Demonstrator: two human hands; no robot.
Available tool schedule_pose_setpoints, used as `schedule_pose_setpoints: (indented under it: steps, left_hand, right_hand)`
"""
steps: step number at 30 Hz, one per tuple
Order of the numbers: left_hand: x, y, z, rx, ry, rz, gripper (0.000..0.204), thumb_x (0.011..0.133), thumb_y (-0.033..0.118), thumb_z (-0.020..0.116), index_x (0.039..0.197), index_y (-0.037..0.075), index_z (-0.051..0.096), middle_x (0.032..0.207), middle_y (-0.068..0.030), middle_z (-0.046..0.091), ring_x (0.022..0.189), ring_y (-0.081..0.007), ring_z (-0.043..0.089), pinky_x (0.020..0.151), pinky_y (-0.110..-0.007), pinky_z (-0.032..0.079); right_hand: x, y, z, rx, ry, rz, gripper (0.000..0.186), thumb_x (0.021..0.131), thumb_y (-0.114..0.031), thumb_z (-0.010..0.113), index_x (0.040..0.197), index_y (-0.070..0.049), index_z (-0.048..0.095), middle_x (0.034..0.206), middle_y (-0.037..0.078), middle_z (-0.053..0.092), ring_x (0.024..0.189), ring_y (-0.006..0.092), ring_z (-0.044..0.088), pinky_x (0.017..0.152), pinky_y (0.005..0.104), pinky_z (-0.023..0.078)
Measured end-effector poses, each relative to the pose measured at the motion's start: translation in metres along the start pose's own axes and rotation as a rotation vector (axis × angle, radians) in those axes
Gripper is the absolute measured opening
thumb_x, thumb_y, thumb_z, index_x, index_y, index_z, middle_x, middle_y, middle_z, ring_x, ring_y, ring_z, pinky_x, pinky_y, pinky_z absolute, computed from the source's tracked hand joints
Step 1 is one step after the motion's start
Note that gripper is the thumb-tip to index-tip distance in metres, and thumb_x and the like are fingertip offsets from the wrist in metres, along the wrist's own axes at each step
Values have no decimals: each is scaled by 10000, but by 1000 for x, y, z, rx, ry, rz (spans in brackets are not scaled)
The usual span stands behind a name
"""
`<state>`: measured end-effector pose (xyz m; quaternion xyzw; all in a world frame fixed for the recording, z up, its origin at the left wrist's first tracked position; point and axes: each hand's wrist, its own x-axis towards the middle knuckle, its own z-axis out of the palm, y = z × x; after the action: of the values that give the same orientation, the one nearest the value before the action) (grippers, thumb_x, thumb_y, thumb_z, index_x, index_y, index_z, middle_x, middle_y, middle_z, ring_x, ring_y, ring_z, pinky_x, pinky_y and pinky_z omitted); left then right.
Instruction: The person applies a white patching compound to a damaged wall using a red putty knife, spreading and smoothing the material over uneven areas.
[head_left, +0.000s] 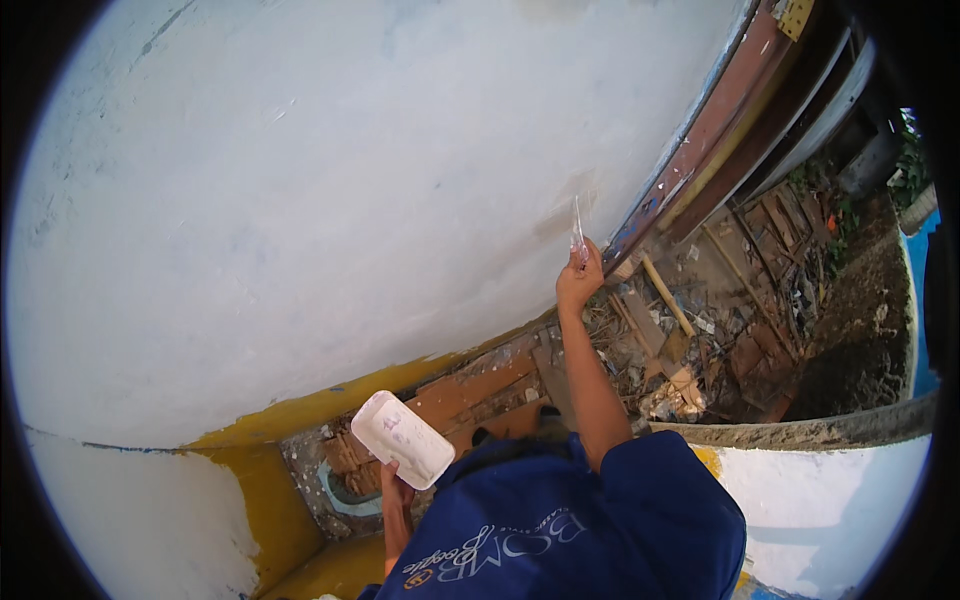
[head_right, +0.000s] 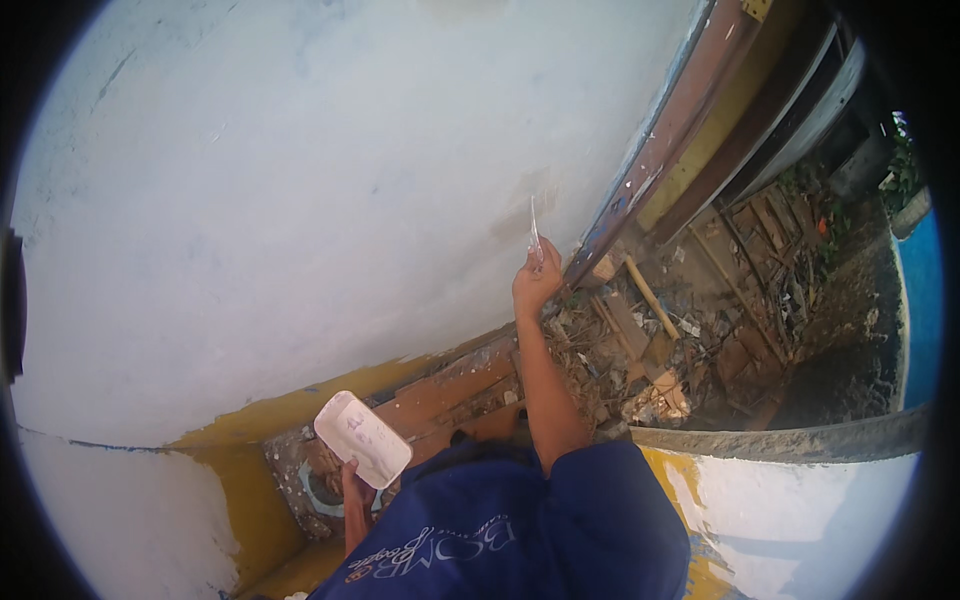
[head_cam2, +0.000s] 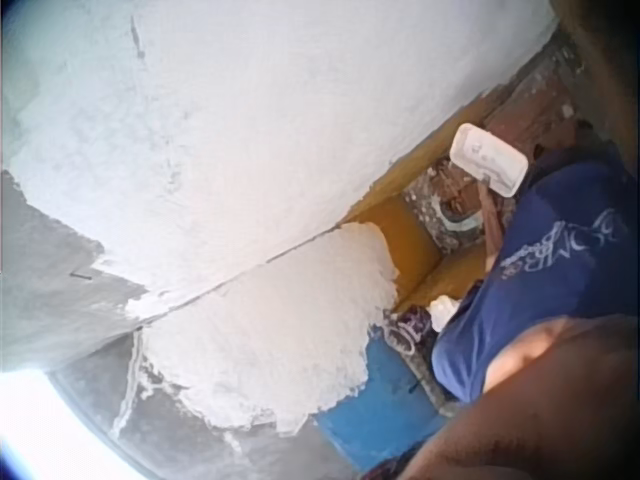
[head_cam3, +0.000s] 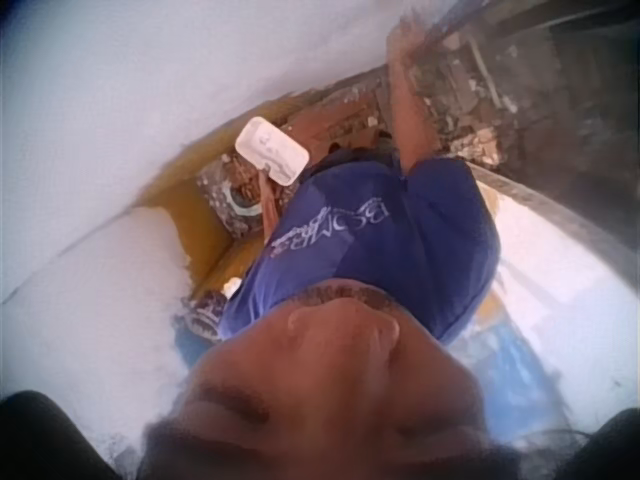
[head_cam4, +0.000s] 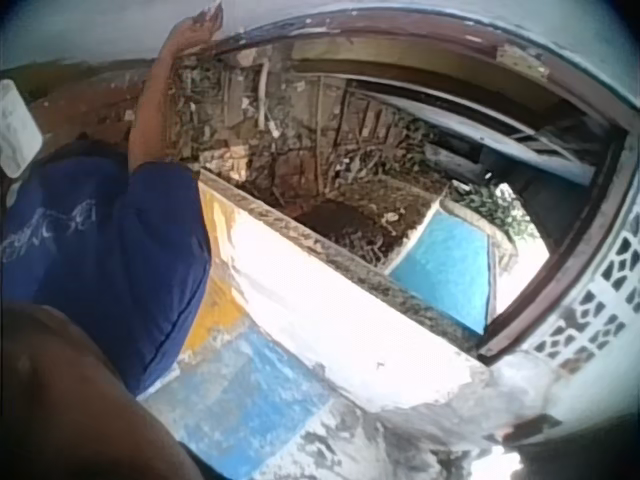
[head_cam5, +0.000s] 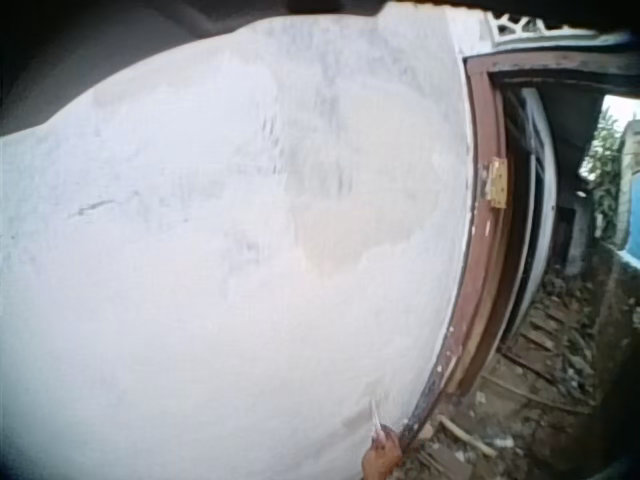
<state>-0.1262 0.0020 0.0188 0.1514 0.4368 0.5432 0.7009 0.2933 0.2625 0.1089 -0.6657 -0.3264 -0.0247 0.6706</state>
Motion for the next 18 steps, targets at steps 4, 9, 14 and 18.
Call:
schedule_pose_setpoints:
  steps: [4,9,14,18]
  left_hand:
    - [7,-7,-5,6,6,-77,876,767,329,720,1491,48,314,1429,-138,483,1308,-346,488,1105,-507,403]
    - [27,-7,4,-4,-99,-88,886,778,323,755,1483,37,302,1410,-136,482,1294,-330,499,1097,-491,424]
    - [33,-7,9,-29,-139,-72,892,776,319,760,1483,35,296,1402,-136,488,1285,-323,508,1078,-480,447]
    - [25,-14,2,-32,-114,-70,887,774,327,762,1478,36,310,1400,-131,496,1284,-321,512,1073,-479,453]
  right_hand:
    - [-60,-31,1,54,-186,-108,303,848,91,613,1117,-10,709,1063,142,689,971,304,643,826,360,516]
    - [-58,-37,-9,129,-224,-119,250,869,48,627,1103,11,707,1054,138,698,969,306,645,821,352,516]
    - [27,-19,-10,-39,5,-56,250,905,11,603,1140,22,688,1060,144,684,968,321,644,802,364,519]
    - [-9,-39,0,11,-21,-84,265,885,48,597,1131,15,690,1066,144,682,965,325,641,822,370,517]
